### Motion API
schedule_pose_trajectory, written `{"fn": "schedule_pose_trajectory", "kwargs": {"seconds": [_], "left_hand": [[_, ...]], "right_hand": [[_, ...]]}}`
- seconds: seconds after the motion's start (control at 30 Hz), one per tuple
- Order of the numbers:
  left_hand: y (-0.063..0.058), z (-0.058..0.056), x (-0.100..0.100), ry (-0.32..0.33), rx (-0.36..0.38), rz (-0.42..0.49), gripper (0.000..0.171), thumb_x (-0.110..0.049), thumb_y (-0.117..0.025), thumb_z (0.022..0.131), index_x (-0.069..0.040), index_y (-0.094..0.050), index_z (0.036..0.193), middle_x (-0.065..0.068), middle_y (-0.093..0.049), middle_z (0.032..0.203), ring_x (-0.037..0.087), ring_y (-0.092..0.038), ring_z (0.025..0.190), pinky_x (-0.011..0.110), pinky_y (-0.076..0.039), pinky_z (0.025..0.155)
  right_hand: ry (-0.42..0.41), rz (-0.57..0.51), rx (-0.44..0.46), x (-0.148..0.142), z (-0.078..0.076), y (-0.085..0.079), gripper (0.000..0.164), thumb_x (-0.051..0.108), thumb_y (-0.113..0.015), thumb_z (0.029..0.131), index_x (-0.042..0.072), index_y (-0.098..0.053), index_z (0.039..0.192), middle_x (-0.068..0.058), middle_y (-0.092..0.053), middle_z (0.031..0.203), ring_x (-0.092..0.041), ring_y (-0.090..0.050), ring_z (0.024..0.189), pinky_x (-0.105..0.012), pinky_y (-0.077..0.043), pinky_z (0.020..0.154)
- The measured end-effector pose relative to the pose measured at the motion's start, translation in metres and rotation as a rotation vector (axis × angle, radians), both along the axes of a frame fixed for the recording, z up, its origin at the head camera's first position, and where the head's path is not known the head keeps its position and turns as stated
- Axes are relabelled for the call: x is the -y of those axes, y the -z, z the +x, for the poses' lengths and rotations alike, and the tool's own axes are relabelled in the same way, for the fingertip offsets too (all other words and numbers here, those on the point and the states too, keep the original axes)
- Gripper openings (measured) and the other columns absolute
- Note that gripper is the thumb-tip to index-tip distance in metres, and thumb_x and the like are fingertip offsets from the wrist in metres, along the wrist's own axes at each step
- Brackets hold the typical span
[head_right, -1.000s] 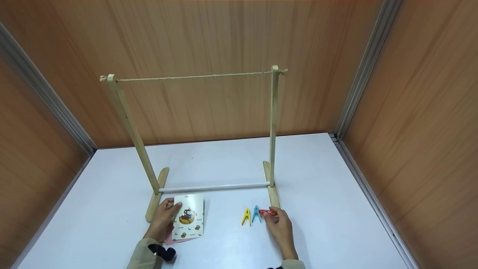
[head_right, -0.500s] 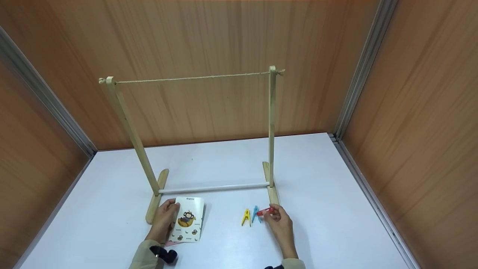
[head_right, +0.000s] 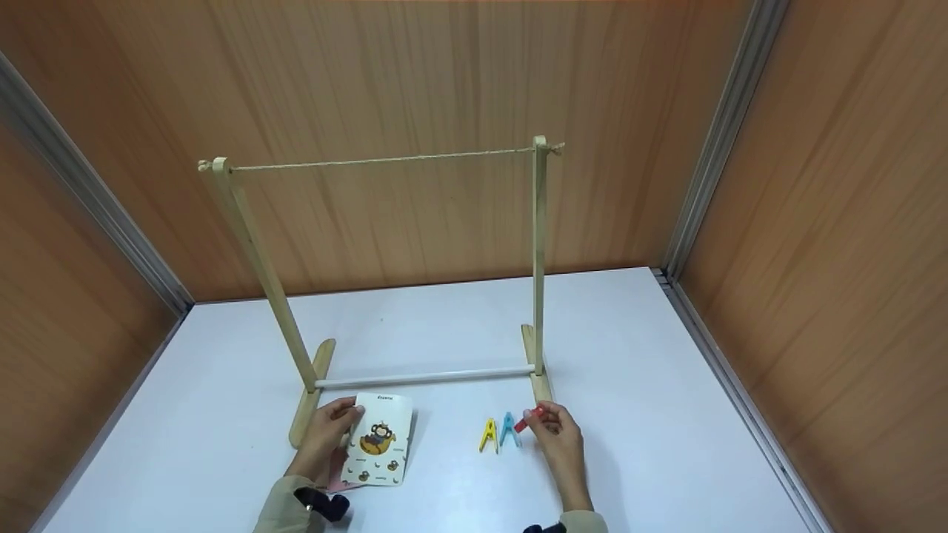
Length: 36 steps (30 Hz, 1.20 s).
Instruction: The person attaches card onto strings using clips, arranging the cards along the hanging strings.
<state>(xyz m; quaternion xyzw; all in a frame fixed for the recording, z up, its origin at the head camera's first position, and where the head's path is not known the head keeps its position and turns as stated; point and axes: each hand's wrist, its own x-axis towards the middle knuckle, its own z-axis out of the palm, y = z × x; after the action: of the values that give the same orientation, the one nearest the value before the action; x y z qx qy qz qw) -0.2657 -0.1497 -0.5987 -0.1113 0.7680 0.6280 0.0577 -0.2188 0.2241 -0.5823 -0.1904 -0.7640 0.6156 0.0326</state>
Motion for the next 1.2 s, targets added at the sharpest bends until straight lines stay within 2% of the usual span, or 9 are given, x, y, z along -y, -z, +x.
{"fn": "schedule_pose_trajectory", "kwargs": {"seconds": [0.2,0.43,0.63,0.83,0.97,1.07,1.2], "left_hand": [[-0.009,0.0,-0.001,0.045,-0.057,-0.046,0.039,-0.021,-0.062,0.093,0.003,-0.059,0.124,0.015,-0.067,0.11,0.017,-0.064,0.094,0.034,-0.052,0.084],[-0.025,-0.001,-0.009,0.074,-0.081,0.003,0.035,-0.022,-0.063,0.093,0.003,-0.062,0.118,0.014,-0.07,0.103,0.015,-0.066,0.084,0.029,-0.054,0.075],[-0.037,-0.007,-0.021,0.072,-0.106,0.006,0.036,-0.022,-0.064,0.092,0.004,-0.062,0.117,0.015,-0.07,0.105,0.016,-0.067,0.089,0.031,-0.053,0.08],[-0.05,-0.017,-0.034,0.069,-0.138,0.035,0.032,-0.02,-0.064,0.092,0.003,-0.064,0.114,0.012,-0.071,0.102,0.013,-0.065,0.087,0.029,-0.053,0.08],[-0.06,-0.021,-0.044,0.066,-0.164,0.041,0.03,-0.018,-0.065,0.092,0.003,-0.064,0.113,0.01,-0.071,0.099,0.011,-0.064,0.084,0.027,-0.052,0.077],[-0.069,-0.025,-0.052,0.074,-0.181,0.051,0.031,-0.018,-0.065,0.092,0.004,-0.064,0.114,0.01,-0.071,0.098,0.01,-0.064,0.083,0.027,-0.053,0.077],[-0.082,-0.029,-0.063,0.098,-0.205,0.067,0.032,-0.017,-0.065,0.092,0.005,-0.062,0.115,0.012,-0.07,0.099,0.011,-0.065,0.083,0.028,-0.054,0.078]], "right_hand": [[-0.034,0.004,-0.016,-0.002,-0.004,-0.008,0.06,0.042,-0.069,0.087,0.008,-0.054,0.133,-0.004,-0.058,0.109,-0.01,-0.056,0.09,-0.025,-0.05,0.079],[-0.042,0.013,0.0,-0.002,-0.009,-0.018,0.072,0.052,-0.071,0.08,0.008,-0.053,0.135,-0.004,-0.055,0.113,-0.011,-0.054,0.095,-0.024,-0.05,0.078],[-0.08,0.019,-0.07,0.001,-0.01,-0.026,0.059,0.041,-0.071,0.085,0.009,-0.057,0.132,-0.003,-0.061,0.112,-0.007,-0.055,0.097,-0.02,-0.046,0.077],[-0.117,0.018,-0.119,0.003,-0.015,-0.037,0.055,0.04,-0.07,0.086,0.011,-0.058,0.132,-0.003,-0.063,0.111,-0.009,-0.055,0.101,-0.025,-0.042,0.087],[-0.135,0.036,-0.117,0.005,-0.019,-0.046,0.055,0.04,-0.07,0.086,0.013,-0.058,0.132,-0.004,-0.063,0.117,-0.011,-0.055,0.106,-0.028,-0.043,0.095],[-0.148,0.031,-0.136,0.006,-0.022,-0.054,0.055,0.038,-0.071,0.086,0.013,-0.057,0.132,-0.006,-0.062,0.121,-0.012,-0.056,0.108,-0.025,-0.044,0.096],[-0.157,0.029,-0.179,0.007,-0.027,-0.065,0.054,0.035,-0.071,0.086,0.01,-0.057,0.132,-0.009,-0.061,0.123,-0.008,-0.057,0.106,-0.015,-0.046,0.09]]}}
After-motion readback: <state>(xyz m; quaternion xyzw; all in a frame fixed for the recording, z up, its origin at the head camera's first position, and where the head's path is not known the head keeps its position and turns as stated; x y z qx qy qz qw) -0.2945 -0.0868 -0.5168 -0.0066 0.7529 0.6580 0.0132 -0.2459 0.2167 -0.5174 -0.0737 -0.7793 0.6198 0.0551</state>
